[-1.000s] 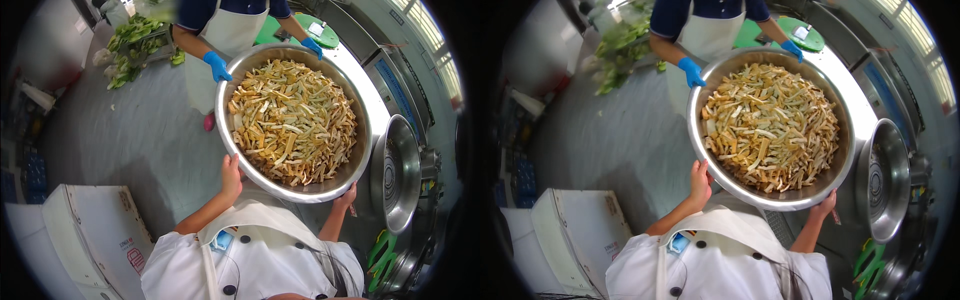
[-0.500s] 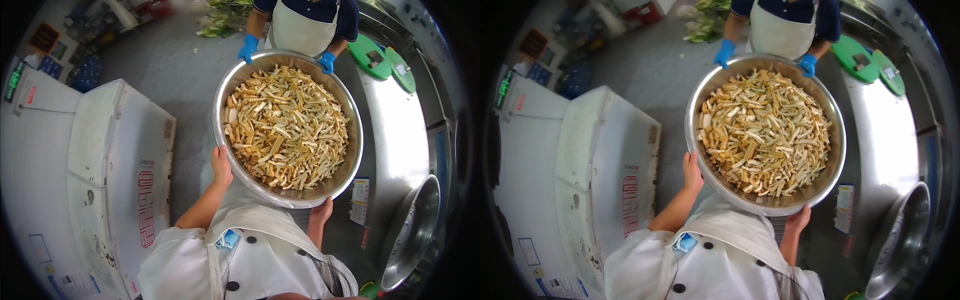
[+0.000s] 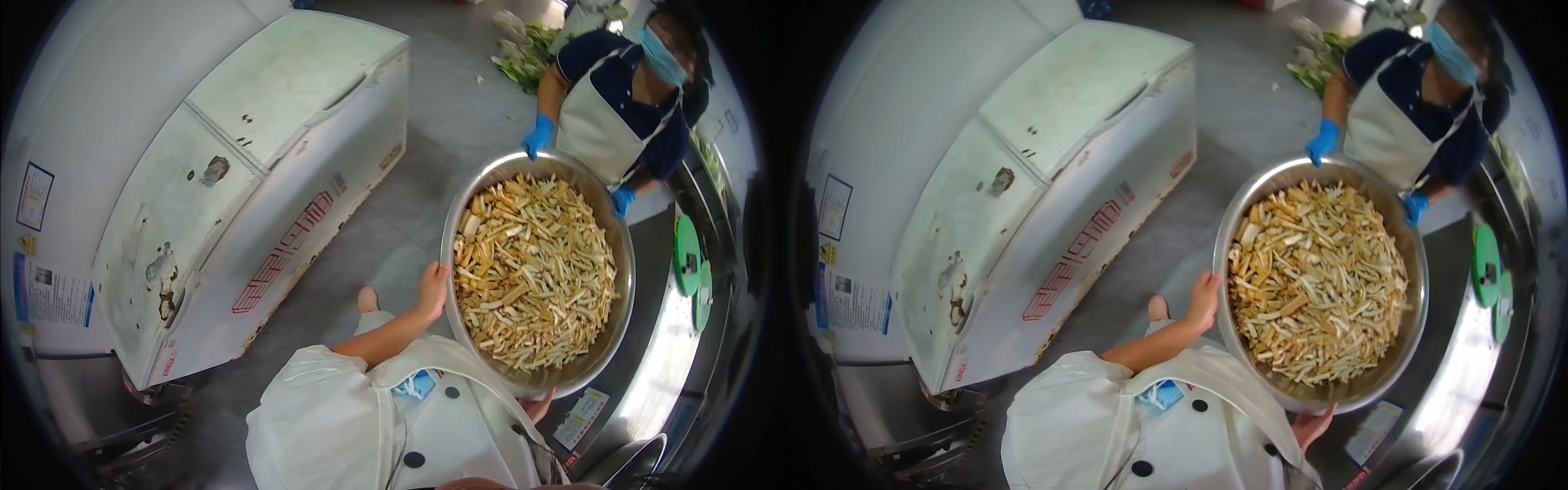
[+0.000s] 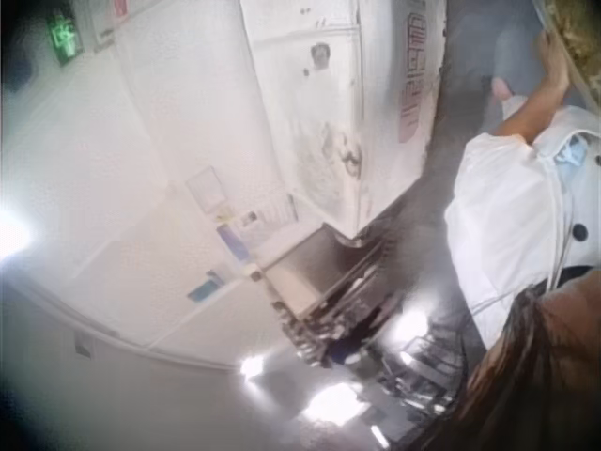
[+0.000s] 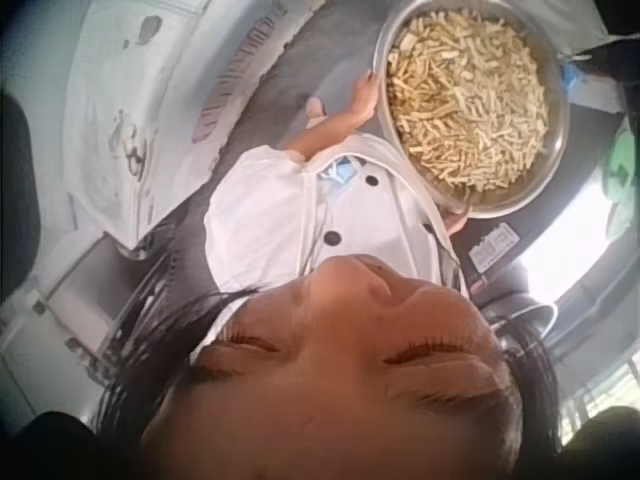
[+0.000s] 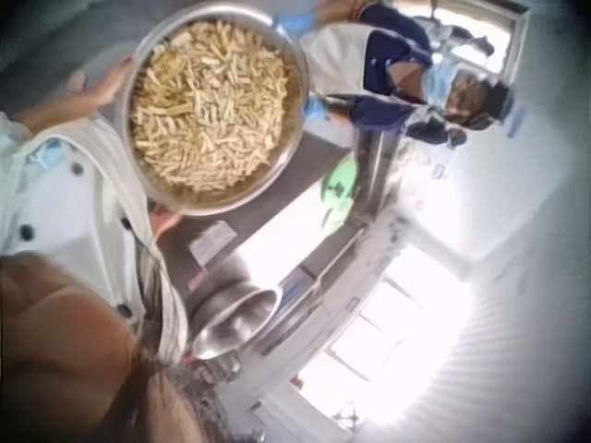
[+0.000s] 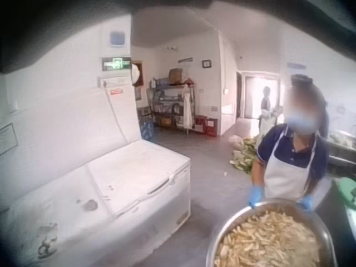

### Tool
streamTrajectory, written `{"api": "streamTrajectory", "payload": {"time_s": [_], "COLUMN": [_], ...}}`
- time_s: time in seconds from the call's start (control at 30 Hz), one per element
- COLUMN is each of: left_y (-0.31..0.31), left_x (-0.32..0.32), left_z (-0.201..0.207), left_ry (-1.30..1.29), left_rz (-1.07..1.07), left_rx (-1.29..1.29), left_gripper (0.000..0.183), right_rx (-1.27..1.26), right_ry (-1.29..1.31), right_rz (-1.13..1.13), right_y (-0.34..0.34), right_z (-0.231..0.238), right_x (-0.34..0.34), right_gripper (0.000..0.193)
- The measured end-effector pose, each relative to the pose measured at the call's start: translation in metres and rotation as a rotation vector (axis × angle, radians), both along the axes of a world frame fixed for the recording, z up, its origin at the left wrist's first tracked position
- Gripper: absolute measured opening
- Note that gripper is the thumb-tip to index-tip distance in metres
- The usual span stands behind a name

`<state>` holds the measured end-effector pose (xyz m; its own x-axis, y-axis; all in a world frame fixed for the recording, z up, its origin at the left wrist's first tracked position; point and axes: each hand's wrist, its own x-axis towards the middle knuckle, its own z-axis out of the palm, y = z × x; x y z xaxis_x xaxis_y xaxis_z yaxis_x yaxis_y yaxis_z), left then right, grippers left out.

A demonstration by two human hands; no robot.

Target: The person slices cooked tofu into strips on a green cutting board using a cleaver, then transfers the pieces into a large metal bowl. The person also handles leafy greens and moves a filled bowl of chopped tofu to a nearby surface.

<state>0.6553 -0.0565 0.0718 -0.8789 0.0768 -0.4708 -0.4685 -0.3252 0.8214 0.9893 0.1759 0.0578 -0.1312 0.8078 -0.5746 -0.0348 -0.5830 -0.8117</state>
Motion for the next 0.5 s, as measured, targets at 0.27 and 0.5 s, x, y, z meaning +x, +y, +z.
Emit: {"api": "streamTrajectory", "payload": {"time_s": [0.27,0.5], "left_y": [0.013,0.018], "left_x": [0.023,0.041], "left_z": [0.051,0.063], "left_ry": [0.121,0.343], "left_rz": [0.133,0.259], "left_rx": [-0.136,-0.22], "left_gripper": [0.029,0.031], "right_rx": [-0.109,-0.267], "right_ry": [0.095,0.454], "right_rz": [0.134,0.377], "right_y": [0.0,0.022], "right_z": [0.036,0.015], "right_x": [-0.031,0.01], "right_gripper": [0.039,0.038]}}
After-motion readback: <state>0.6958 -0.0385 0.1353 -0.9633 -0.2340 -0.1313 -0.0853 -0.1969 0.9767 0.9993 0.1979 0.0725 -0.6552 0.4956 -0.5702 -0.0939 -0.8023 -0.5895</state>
